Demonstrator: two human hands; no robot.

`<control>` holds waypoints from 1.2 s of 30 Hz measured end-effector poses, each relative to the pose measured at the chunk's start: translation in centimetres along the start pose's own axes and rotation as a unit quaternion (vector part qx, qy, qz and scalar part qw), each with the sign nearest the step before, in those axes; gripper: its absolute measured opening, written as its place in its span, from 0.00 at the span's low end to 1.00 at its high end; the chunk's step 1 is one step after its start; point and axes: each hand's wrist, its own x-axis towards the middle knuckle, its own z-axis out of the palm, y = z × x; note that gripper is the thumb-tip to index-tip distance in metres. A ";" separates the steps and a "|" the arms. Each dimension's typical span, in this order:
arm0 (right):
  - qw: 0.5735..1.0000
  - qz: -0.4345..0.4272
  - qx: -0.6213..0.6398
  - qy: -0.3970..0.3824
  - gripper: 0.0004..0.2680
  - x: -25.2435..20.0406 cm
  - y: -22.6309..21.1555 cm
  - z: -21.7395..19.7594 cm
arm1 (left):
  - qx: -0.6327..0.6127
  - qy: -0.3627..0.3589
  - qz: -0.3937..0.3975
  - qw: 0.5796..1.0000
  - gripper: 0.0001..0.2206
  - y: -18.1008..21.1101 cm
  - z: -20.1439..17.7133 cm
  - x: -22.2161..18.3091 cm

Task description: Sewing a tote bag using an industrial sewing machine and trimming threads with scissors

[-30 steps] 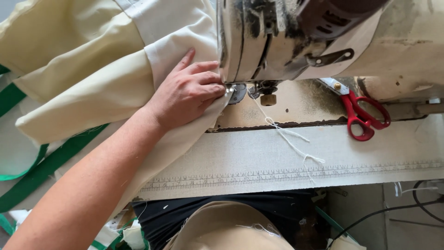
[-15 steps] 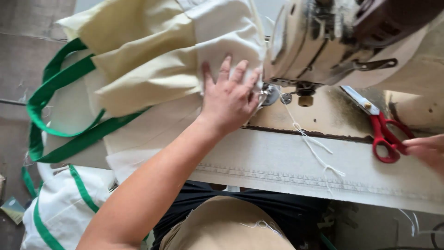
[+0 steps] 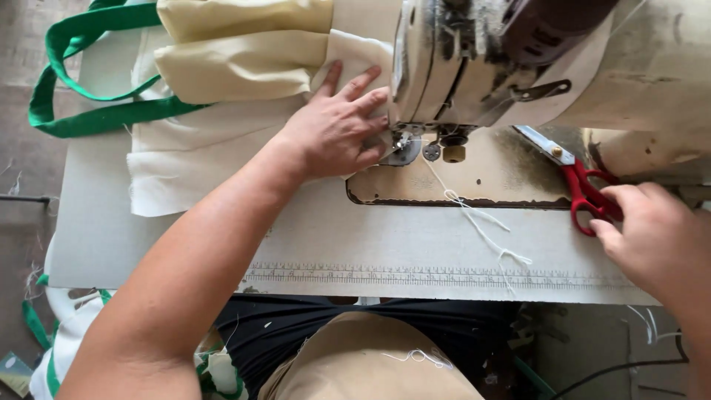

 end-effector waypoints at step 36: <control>0.966 -0.224 -0.101 0.082 0.22 -0.6 -9.4 -6.4 | 0.016 -0.129 -0.224 0.966 0.22 2.9 -3.3 1.3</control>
